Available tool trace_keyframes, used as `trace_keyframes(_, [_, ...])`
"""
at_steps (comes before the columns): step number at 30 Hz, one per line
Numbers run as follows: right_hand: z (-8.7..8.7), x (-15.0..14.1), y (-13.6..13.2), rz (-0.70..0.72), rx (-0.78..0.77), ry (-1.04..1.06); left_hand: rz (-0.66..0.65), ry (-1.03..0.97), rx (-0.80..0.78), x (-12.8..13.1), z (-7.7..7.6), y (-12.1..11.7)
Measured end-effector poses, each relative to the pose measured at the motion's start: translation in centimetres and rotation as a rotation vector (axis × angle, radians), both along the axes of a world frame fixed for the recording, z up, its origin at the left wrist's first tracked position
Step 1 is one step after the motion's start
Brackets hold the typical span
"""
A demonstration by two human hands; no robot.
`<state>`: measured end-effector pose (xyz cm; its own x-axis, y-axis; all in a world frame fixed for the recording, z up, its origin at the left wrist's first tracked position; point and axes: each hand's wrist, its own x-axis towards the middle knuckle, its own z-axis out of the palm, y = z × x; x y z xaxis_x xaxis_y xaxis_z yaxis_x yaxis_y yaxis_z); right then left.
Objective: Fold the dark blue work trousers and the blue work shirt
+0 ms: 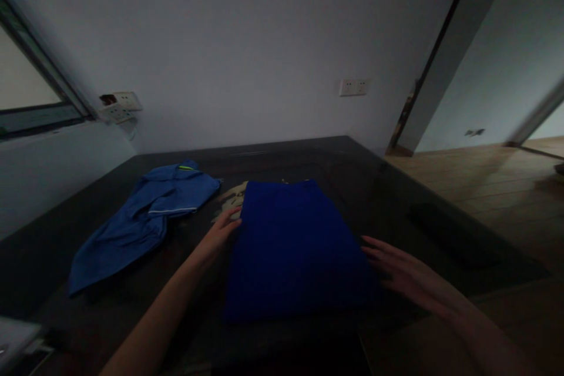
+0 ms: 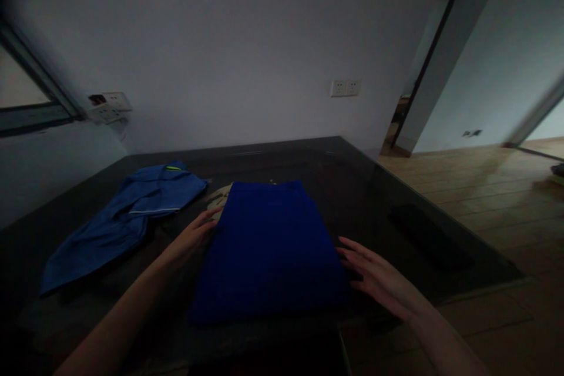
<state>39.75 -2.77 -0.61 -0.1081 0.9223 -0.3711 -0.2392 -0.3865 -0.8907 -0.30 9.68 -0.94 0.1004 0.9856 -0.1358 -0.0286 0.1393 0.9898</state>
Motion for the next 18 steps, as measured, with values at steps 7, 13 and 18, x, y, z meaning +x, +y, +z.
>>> trace_keyframes(7, [-0.6, -0.5, 2.8, 0.023, -0.086, 0.082, -0.02, -0.195, -0.079, -0.3, 0.0, 0.1])
trace_keyframes(13, [0.4, -2.9, 4.6, 0.078, -0.204, 0.071, 0.012, -0.231, -0.136, -0.1, 0.3, 0.1])
trace_keyframes(18, [1.1, -3.7, 6.6, 0.108, -0.251, 0.106, 0.025, -0.212, -0.164, -0.1, 0.2, 0.3])
